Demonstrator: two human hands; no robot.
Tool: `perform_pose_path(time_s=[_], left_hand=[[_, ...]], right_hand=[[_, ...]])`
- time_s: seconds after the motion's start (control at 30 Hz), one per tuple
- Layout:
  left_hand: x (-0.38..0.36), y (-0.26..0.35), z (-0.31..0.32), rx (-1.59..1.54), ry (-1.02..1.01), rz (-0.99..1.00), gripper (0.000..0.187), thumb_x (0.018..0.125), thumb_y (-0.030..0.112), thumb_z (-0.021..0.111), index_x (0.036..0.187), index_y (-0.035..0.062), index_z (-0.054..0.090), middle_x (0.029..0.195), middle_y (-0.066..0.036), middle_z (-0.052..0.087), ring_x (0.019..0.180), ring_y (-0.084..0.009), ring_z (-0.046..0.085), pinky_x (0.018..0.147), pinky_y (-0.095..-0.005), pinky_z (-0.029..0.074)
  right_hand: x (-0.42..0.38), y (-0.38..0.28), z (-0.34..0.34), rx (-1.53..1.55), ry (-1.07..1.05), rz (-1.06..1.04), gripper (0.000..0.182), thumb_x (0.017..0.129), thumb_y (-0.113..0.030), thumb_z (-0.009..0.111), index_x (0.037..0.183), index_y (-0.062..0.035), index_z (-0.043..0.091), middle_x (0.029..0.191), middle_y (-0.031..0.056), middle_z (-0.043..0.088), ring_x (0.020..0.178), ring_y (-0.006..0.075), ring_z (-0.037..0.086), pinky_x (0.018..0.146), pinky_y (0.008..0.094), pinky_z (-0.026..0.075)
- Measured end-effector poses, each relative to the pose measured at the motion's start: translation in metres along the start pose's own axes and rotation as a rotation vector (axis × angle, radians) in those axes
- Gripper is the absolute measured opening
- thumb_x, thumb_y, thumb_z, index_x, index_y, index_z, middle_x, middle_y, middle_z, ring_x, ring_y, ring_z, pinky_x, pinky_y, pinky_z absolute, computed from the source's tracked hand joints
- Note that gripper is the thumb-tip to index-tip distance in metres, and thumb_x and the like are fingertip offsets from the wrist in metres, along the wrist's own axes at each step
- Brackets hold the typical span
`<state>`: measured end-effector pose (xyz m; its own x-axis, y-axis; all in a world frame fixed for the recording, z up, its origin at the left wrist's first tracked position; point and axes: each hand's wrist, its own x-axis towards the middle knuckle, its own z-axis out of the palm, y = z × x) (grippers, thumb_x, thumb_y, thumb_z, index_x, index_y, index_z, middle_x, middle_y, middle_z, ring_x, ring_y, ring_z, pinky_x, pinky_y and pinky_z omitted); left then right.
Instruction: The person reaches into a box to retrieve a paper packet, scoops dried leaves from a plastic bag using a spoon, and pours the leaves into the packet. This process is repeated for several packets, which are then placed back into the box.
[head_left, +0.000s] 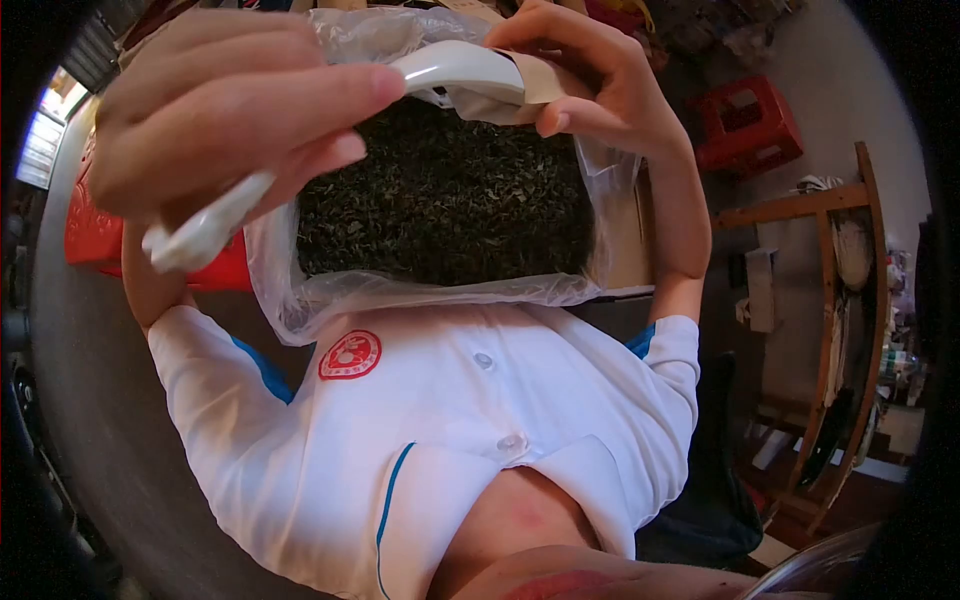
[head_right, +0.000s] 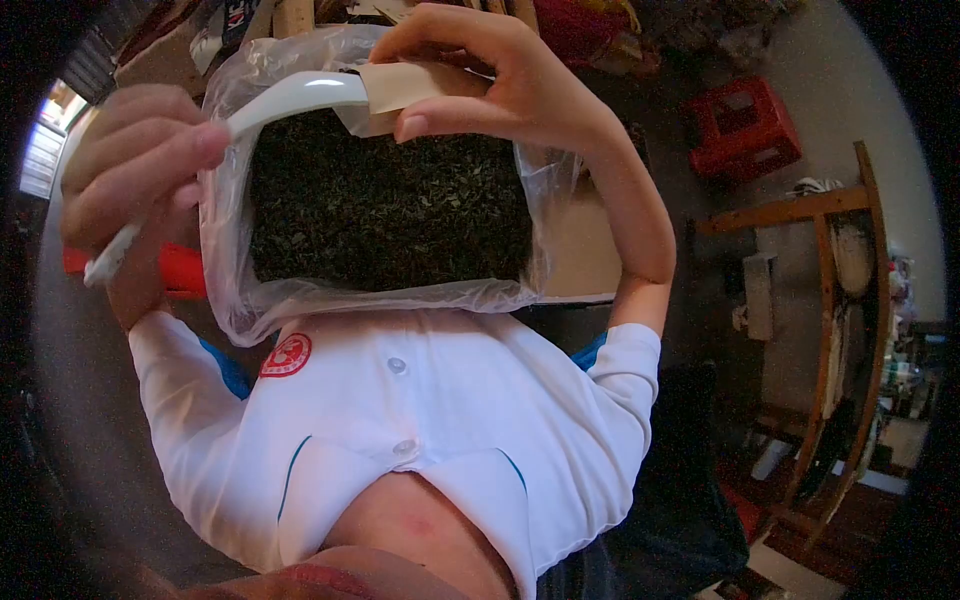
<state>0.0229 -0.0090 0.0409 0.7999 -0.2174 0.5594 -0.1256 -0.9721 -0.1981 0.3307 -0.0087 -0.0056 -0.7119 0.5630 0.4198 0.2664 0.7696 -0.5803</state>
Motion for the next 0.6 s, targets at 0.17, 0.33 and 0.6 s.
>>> perform_pose_path(time_s=[0.17, 0.33, 0.6], left_hand=[[-0.003, -0.019, 0.001, -0.021, 0.033, 0.085, 0.032, 0.087, 0.013, 0.062, 0.113, -0.0056, 0.058, 0.072, -0.012, 0.065, 0.061, -0.0211, 0.061, 0.063, -0.0347, 0.051], [-0.056, 0.002, -0.025, -0.155, 0.252, -0.483, 0.04, 0.1, 0.027, 0.045, 0.12, -0.0068, 0.055, 0.084, -0.015, 0.066, 0.07, -0.0163, 0.061, 0.056, -0.0276, 0.046], [-0.035, 0.025, 0.006, -0.153, 0.124, -0.76, 0.017, 0.092, 0.007, 0.058, 0.105, -0.0038, 0.062, 0.091, -0.009, 0.069, 0.059, -0.008, 0.058, 0.05, -0.0219, 0.044]], right_hand=[[-0.006, 0.013, 0.006, -0.07, 0.152, -0.113, 0.07, 0.066, -0.038, 0.086, 0.114, 0.0029, 0.056, 0.106, 0.0105, 0.059, 0.094, 0.0175, 0.057, 0.081, 0.029, 0.045], [-0.024, 0.014, 0.009, -0.14, 0.319, -0.092, 0.072, 0.066, -0.034, 0.087, 0.119, 0.001, 0.054, 0.11, 0.0108, 0.06, 0.096, 0.0164, 0.057, 0.085, 0.0275, 0.045], [-0.04, 0.017, 0.027, 0.191, 0.302, -0.365, 0.076, 0.066, -0.027, 0.085, 0.121, 0.0075, 0.047, 0.121, 0.0245, 0.058, 0.115, 0.0325, 0.056, 0.1, 0.0466, 0.043]])
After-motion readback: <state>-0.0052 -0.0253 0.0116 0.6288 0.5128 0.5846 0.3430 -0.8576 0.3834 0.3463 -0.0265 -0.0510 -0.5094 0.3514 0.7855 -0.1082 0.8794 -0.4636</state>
